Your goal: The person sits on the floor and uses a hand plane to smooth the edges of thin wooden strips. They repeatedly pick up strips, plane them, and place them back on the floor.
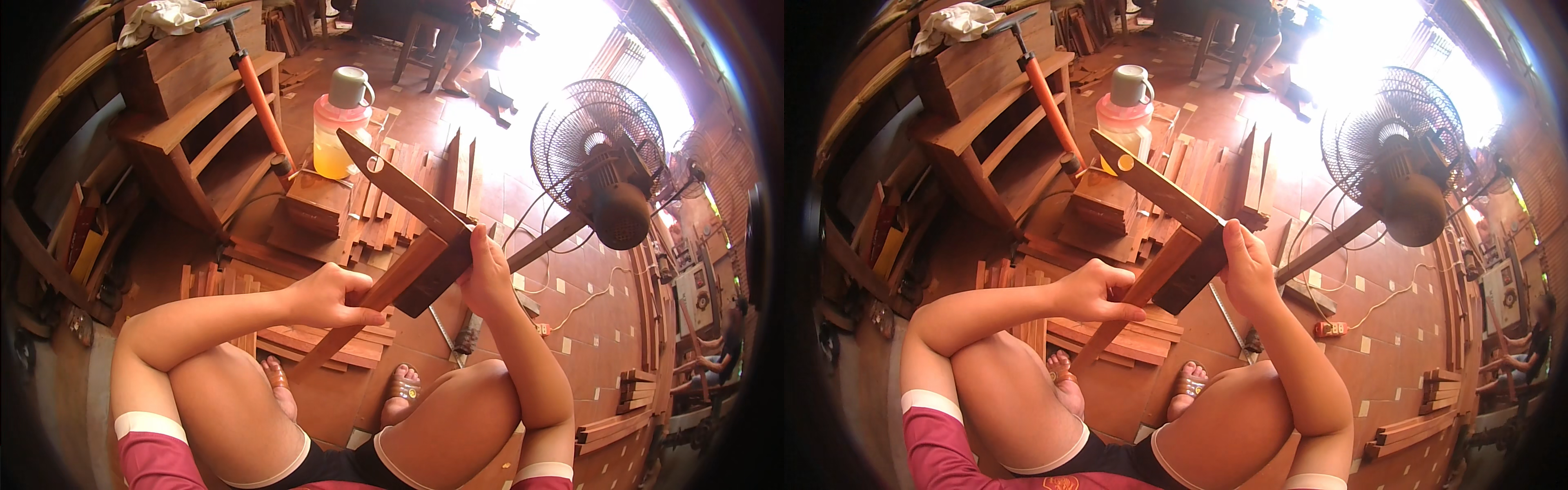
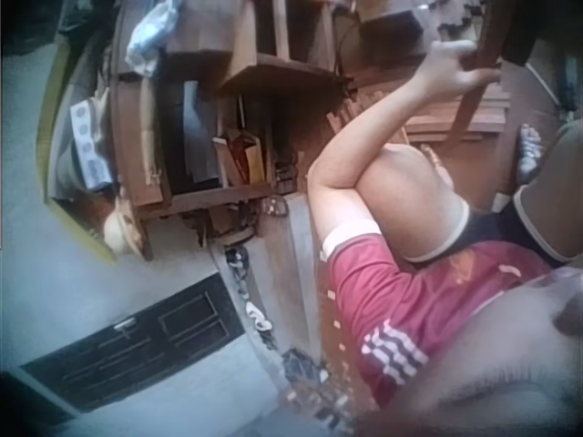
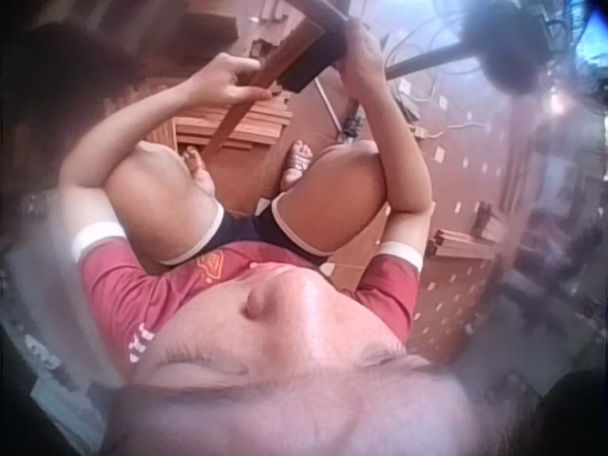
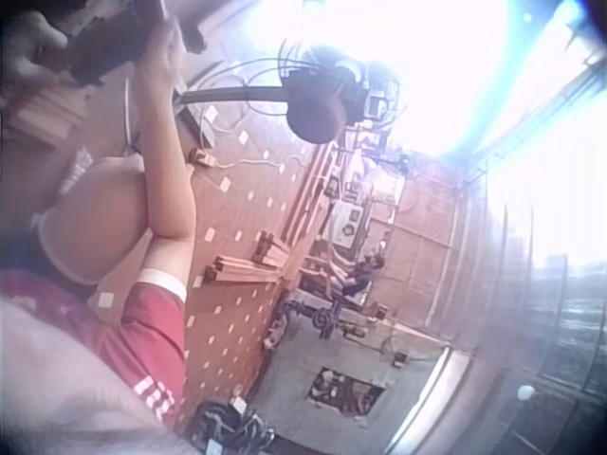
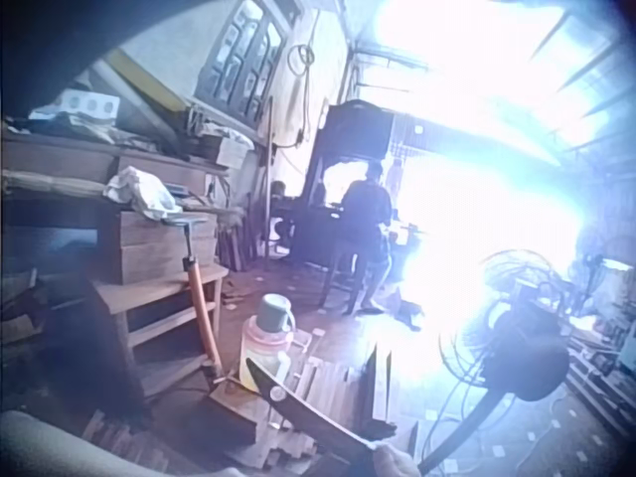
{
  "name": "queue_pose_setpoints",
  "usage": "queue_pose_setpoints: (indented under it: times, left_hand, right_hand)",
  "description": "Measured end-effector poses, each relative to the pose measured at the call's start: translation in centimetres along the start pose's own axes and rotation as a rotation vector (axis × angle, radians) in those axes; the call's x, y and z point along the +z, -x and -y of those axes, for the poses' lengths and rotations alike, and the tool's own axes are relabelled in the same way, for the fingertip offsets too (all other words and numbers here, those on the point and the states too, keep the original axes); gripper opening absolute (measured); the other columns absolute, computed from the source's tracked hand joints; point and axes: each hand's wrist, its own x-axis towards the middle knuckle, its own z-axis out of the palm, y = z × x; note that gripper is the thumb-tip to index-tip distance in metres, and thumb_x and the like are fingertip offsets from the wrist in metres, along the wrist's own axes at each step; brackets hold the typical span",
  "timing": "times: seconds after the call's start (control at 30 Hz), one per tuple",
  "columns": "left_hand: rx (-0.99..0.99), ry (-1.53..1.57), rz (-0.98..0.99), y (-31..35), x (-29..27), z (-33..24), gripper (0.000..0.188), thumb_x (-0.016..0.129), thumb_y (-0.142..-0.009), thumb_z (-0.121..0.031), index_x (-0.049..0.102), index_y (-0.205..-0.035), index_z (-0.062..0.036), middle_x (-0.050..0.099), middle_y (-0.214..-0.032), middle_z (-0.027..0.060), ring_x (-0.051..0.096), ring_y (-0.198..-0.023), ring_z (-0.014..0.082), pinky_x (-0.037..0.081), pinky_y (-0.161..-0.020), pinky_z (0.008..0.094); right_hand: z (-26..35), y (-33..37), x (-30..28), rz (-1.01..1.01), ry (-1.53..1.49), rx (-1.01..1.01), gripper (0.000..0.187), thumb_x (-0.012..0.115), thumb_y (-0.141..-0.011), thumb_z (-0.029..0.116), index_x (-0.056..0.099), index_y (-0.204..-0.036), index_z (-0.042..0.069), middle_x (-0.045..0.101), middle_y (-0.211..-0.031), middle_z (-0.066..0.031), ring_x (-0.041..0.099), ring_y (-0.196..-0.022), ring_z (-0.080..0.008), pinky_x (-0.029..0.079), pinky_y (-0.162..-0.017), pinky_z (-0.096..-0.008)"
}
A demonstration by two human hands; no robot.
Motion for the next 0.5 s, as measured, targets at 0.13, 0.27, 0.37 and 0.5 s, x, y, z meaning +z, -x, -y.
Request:
queue_pose_setpoints:
  times: [0.13,0.27,0.37,0.5]
  left_hand:
    - [-0.019,0.005,0.024,0.1,0.0,-0.3,0.039,0.082,-0.085,-0.041,0.073,-0.095,-0.0046,0.068,-0.070,0.0050,0.058,-0.062,0.0079,0.047,-0.059,0.0268]
    - [0.016,0.023,0.019,0.3,-0.1,-0.4,0.033,0.084,-0.084,-0.033,0.072,-0.091,-0.0036,0.068,-0.069,0.0039,0.059,-0.062,0.0061,0.047,-0.057,0.0253]
    - [0.018,0.032,0.007,0.4,0.0,-0.5,0.032,0.084,-0.084,-0.032,0.072,-0.092,-0.0030,0.068,-0.069,0.0039,0.059,-0.062,0.0056,0.047,-0.057,0.0252]
    - [0.012,0.045,0.003,0.6,0.0,-0.5,0.031,0.084,-0.084,-0.029,0.072,-0.094,-0.0023,0.067,-0.069,0.0035,0.057,-0.062,0.0054,0.047,-0.057,0.0250]
  right_hand:
    - [0.3,0.3,0.2,0.060,-0.078,-0.009,0.035,0.058,-0.103,0.040,0.064,-0.109,0.006,0.058,-0.081,0.0058,0.048,-0.068,-0.0014,0.037,-0.058,-0.0198]
    - [1.6,0.9,0.9,0.113,-0.005,-0.063,0.033,0.069,-0.097,0.030,0.063,-0.116,0.003,0.062,-0.093,0.0034,0.054,-0.084,-0.0033,0.042,-0.073,-0.0204]
    - [2.3,1.4,1.3,0.136,-0.014,-0.066,0.037,0.076,-0.092,0.024,0.062,-0.118,0.002,0.064,-0.097,0.0020,0.056,-0.090,-0.0053,0.044,-0.079,-0.0226]
    - [2.7,1.8,1.2,0.144,0.029,-0.071,0.040,0.081,-0.087,0.019,0.062,-0.117,0.001,0.065,-0.097,0.0006,0.059,-0.090,-0.0064,0.047,-0.079,-0.0246]
